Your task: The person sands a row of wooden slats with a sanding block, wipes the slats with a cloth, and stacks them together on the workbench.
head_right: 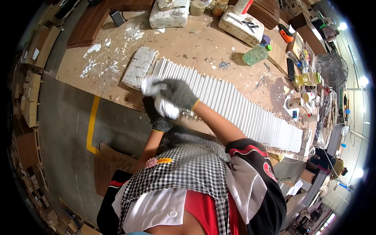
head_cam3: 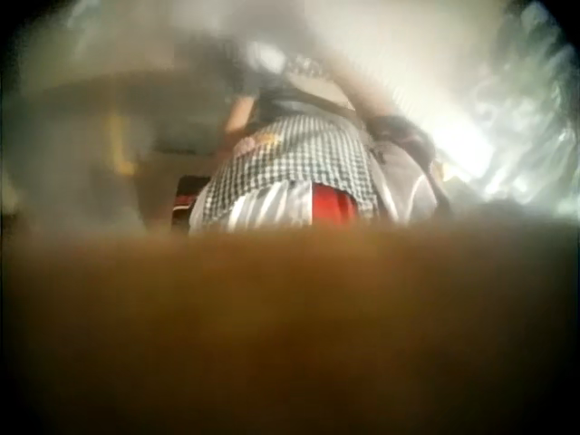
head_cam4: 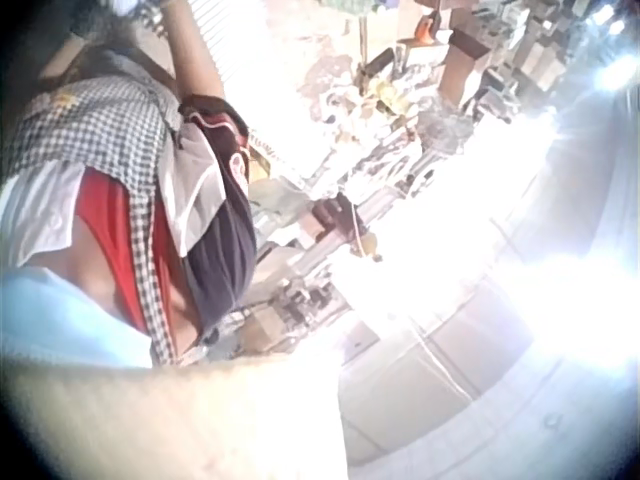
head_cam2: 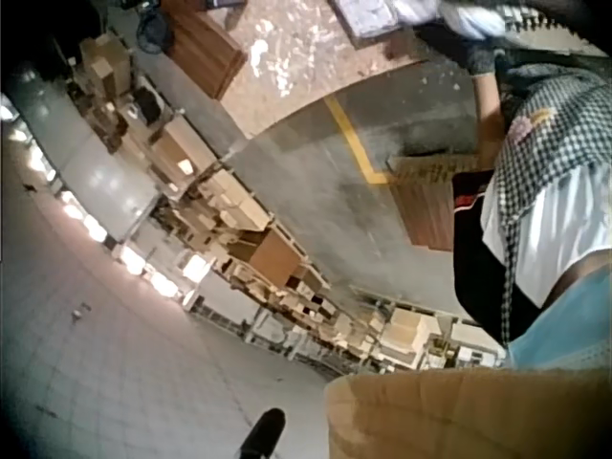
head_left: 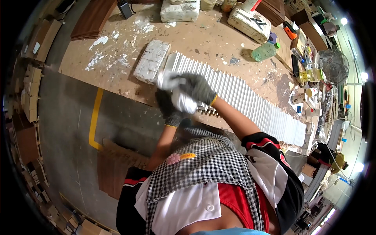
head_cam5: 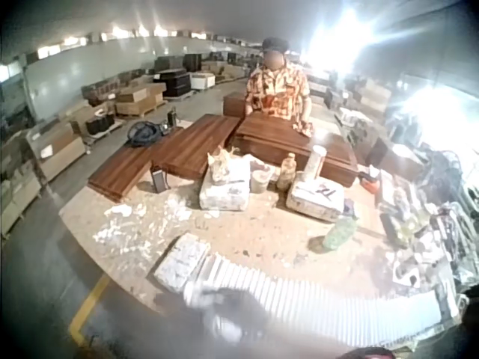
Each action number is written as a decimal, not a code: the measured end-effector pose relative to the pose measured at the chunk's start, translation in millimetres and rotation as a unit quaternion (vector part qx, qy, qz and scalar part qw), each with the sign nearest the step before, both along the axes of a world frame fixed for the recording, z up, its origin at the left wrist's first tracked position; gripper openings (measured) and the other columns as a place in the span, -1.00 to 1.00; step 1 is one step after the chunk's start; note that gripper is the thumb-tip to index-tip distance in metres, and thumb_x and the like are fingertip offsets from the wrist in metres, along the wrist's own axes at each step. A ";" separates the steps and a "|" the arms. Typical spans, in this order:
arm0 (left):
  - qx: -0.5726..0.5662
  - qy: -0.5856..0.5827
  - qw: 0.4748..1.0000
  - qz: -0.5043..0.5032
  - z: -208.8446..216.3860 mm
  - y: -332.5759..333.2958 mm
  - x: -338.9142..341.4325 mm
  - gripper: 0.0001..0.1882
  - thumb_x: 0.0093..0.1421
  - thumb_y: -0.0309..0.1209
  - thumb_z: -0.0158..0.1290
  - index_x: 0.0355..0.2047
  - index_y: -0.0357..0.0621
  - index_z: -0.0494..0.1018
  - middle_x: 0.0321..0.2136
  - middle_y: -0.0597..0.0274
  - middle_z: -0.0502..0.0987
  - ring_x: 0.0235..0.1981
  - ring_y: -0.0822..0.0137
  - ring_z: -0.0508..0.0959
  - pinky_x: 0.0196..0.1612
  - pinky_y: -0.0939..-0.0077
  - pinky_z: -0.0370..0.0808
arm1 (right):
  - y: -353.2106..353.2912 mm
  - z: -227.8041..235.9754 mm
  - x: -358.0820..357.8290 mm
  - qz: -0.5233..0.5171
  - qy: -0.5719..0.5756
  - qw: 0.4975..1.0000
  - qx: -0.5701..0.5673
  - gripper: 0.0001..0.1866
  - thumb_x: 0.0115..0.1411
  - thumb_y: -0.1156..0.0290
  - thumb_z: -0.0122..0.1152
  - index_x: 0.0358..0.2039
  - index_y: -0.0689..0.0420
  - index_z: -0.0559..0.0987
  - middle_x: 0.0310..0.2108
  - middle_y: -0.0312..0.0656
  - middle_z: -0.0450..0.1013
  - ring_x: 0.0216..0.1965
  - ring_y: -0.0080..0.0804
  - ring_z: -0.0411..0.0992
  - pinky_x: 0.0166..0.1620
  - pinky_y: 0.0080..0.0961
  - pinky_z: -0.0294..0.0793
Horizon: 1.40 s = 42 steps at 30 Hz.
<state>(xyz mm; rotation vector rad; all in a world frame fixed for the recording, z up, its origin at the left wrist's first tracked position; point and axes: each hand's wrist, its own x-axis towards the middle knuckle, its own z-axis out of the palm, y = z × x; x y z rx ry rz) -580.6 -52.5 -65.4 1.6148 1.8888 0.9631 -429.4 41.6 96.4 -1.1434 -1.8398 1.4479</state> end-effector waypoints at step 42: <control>0.133 0.125 0.983 0.032 34.1 29.0 -0.3 0.38 -0.08 0.31 0.39 0.50 -0.20 -0.09 0.37 -0.52 0.00 0.38 -0.43 0.10 0.37 -0.27 0.17 | -141.5 -19.4 86.1 0.118 -0.203 0.961 -0.143 -0.63 0.46 0.12 0.08 0.19 -0.15 0.61 0.04 -0.17 0.63 -0.07 -0.29 0.64 0.04 -0.28 0.68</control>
